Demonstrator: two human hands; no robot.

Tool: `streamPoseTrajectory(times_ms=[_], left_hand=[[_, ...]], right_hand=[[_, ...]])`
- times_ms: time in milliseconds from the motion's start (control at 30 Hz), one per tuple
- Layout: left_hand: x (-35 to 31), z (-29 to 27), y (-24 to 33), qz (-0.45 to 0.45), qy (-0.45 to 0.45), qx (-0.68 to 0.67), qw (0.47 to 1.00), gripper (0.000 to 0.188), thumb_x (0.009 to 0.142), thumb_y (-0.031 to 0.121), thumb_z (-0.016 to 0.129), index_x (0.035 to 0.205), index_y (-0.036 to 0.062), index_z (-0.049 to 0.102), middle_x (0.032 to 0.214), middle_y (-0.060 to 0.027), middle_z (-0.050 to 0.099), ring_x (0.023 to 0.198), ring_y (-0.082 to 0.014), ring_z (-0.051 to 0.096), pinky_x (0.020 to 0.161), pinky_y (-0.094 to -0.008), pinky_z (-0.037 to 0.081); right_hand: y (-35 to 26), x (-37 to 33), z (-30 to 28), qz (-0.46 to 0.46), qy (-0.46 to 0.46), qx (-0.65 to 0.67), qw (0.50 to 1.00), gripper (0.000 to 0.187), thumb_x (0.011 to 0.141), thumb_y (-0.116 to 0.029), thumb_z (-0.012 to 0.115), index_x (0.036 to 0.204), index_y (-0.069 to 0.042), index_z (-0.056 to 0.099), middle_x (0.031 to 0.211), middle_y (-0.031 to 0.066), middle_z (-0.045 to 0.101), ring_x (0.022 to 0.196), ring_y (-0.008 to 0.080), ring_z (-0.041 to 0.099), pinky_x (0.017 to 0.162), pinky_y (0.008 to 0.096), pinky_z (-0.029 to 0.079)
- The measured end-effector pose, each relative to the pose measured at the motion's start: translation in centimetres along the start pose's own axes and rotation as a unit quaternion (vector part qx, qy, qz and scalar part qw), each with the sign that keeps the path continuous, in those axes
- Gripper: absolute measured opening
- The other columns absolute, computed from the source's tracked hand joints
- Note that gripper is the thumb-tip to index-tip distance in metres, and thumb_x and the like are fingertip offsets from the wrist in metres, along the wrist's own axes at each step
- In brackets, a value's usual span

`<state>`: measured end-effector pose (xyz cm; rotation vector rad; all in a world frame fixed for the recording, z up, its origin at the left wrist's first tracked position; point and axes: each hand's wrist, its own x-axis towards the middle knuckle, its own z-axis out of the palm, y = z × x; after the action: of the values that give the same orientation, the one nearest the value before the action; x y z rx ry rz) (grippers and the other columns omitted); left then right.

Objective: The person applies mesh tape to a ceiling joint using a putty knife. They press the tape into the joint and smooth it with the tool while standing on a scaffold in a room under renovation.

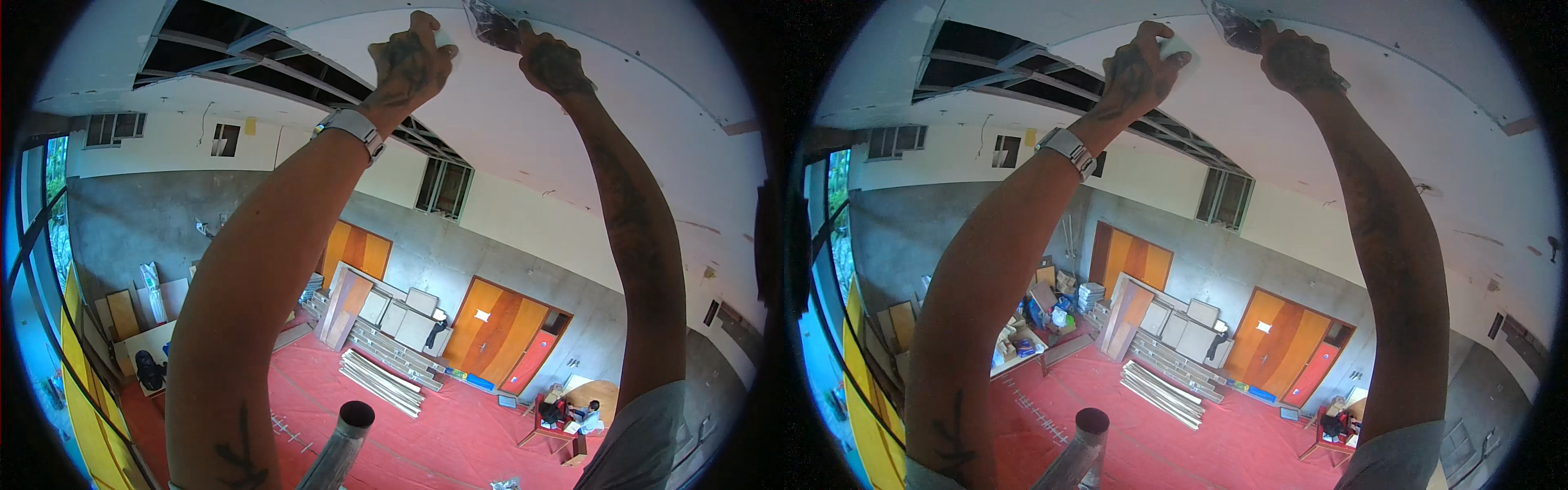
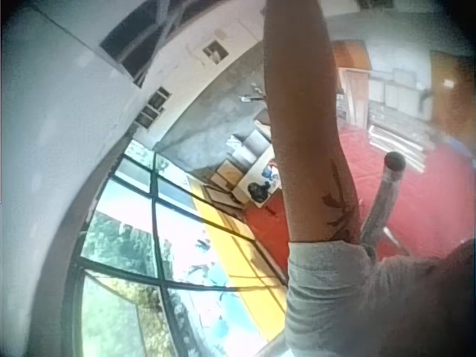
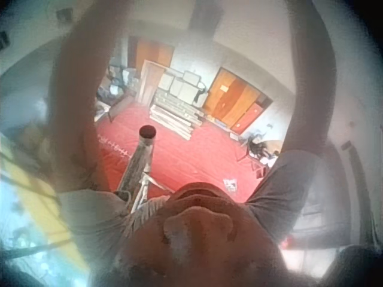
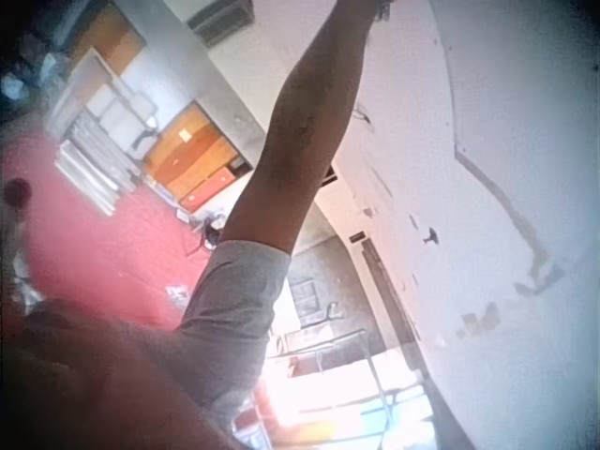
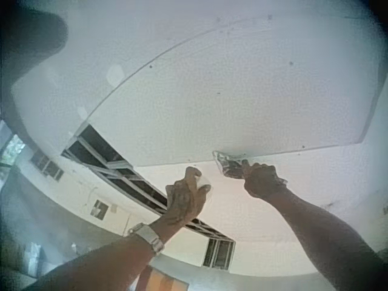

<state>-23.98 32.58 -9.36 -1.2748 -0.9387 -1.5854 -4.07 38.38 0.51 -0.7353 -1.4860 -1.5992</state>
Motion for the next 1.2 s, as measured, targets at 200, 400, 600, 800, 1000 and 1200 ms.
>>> streamPoseTrajectory(times_ms=[200,400,600,800,1000,1200], left_hand=[[-0.4,-0.2,1.1,0.017,-0.066,-0.081,0.994,0.071,0.07,0.03,0.072,0.125,0.0029,0.036,0.104,-0.0217,0.063,0.099,-0.0362,0.061,0.092,-0.0439,0.042],[-1.3,0.2,-0.2,0.05,-0.052,-0.027,0.997,0.078,0.071,0.035,0.072,0.126,-0.0011,0.029,0.103,-0.021,0.064,0.097,-0.0359,0.062,0.093,-0.0516,0.03],[-0.7,-2.4,-5.4,0.055,-0.085,0.076,0.992,0.069,0.079,0.041,0.065,0.126,0.0056,0.029,0.098,-0.0139,0.067,0.094,-0.031,0.064,0.087,-0.0512,0.029],[-1.4,-6.8,-13.5,-0.011,-0.053,0.239,0.969,0.064,0.081,0.05,0.059,0.119,0.0011,0.039,0.094,-0.0168,0.066,0.089,-0.0315,0.065,0.083,-0.0537,0.038],[-1.3,-5.2,-11.6,-0.128,-0.038,0.065,0.989,0.078,0.077,0.049,0.064,0.123,-0.006,0.033,0.111,-0.0242,0.059,0.1,-0.0385,0.06,0.086,-0.045,0.046],[-2.4,-5.3,-10.7,0.035,-0.056,0.026,0.997,0.091,0.066,0.037,0.074,0.128,-0.0071,0.024,0.108,-0.0296,0.057,0.1,-0.0406,0.059,0.084,-0.0488,0.045]], right_hand=[[0.4,0.6,-0.1,0.008,-0.026,0.016,0.999,0.027,0.085,-0.016,0.045,0.111,-0.009,0.044,0.089,0.0204,0.064,0.084,0.0367,0.066,0.069,0.0521,0.052],[0.7,1.7,0.5,-0.015,0.013,-0.011,1.0,0.029,0.085,-0.017,0.045,0.113,-0.008,0.043,0.085,0.0205,0.063,0.08,0.0361,0.067,0.063,0.0508,0.052],[0.5,1.8,0.7,-0.014,-0.012,-0.032,0.999,0.032,0.086,-0.018,0.044,0.116,-0.006,0.039,0.087,0.0218,0.064,0.08,0.0354,0.067,0.065,0.049,0.054],[0.9,1.6,1.0,0.01,-0.036,0.023,0.999,0.039,0.086,-0.021,0.046,0.122,-0.007,0.04,0.093,0.0259,0.063,0.084,0.0432,0.064,0.071,0.0541,0.05],[0.0,1.5,1.5,0.026,0.013,0.038,0.999,0.038,0.086,-0.023,0.048,0.12,-0.007,0.042,0.091,0.0246,0.063,0.083,0.0429,0.064,0.069,0.0531,0.051],[-1.8,2.6,2.0,-0.03,0.039,0.016,0.999,0.034,0.085,-0.021,0.05,0.116,-0.008,0.047,0.087,0.0238,0.063,0.079,0.0399,0.065,0.066,0.0504,0.052]])
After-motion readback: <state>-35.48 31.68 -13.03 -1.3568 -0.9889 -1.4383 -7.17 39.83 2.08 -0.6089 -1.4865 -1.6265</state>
